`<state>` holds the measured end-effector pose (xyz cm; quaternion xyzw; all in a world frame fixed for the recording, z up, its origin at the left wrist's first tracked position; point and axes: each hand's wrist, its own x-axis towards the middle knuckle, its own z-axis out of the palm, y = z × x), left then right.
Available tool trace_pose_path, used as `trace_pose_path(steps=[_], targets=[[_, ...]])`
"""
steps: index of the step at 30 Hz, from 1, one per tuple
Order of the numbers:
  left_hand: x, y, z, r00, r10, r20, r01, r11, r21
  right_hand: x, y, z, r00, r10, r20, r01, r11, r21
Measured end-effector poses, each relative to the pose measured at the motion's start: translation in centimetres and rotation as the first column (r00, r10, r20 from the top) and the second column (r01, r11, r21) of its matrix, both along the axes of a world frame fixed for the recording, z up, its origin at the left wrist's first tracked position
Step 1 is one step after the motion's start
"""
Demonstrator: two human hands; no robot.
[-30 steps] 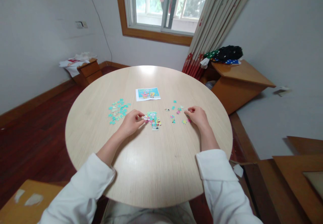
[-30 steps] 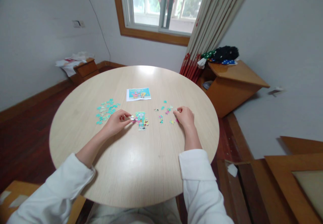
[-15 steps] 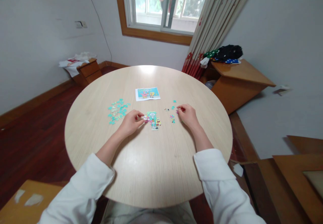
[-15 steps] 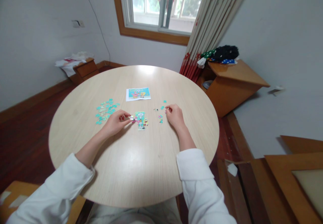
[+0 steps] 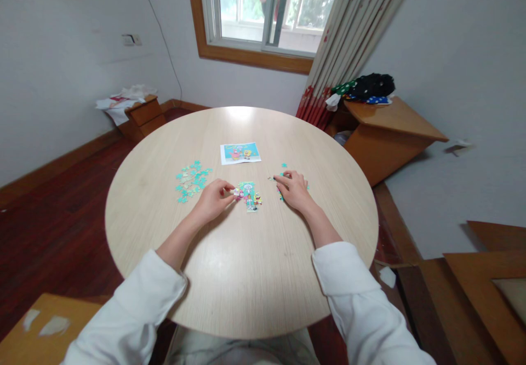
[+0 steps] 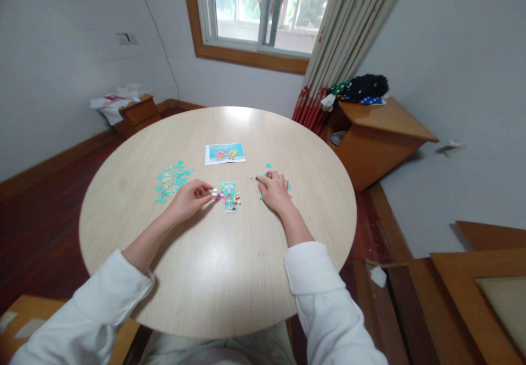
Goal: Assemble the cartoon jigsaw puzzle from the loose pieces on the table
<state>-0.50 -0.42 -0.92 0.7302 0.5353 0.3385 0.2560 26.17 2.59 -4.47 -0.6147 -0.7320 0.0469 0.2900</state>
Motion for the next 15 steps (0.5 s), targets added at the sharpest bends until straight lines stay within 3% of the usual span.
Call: trace_pose_path(steps=[15], targets=[[-0.10, 0.00, -0.21, 1.000, -0.020, -0.005, 0.020, 1.000, -0.008, -0.28, -0.22, 0.77, 1.000, -0.015, 0.002, 0.015, 0.998, -0.057]])
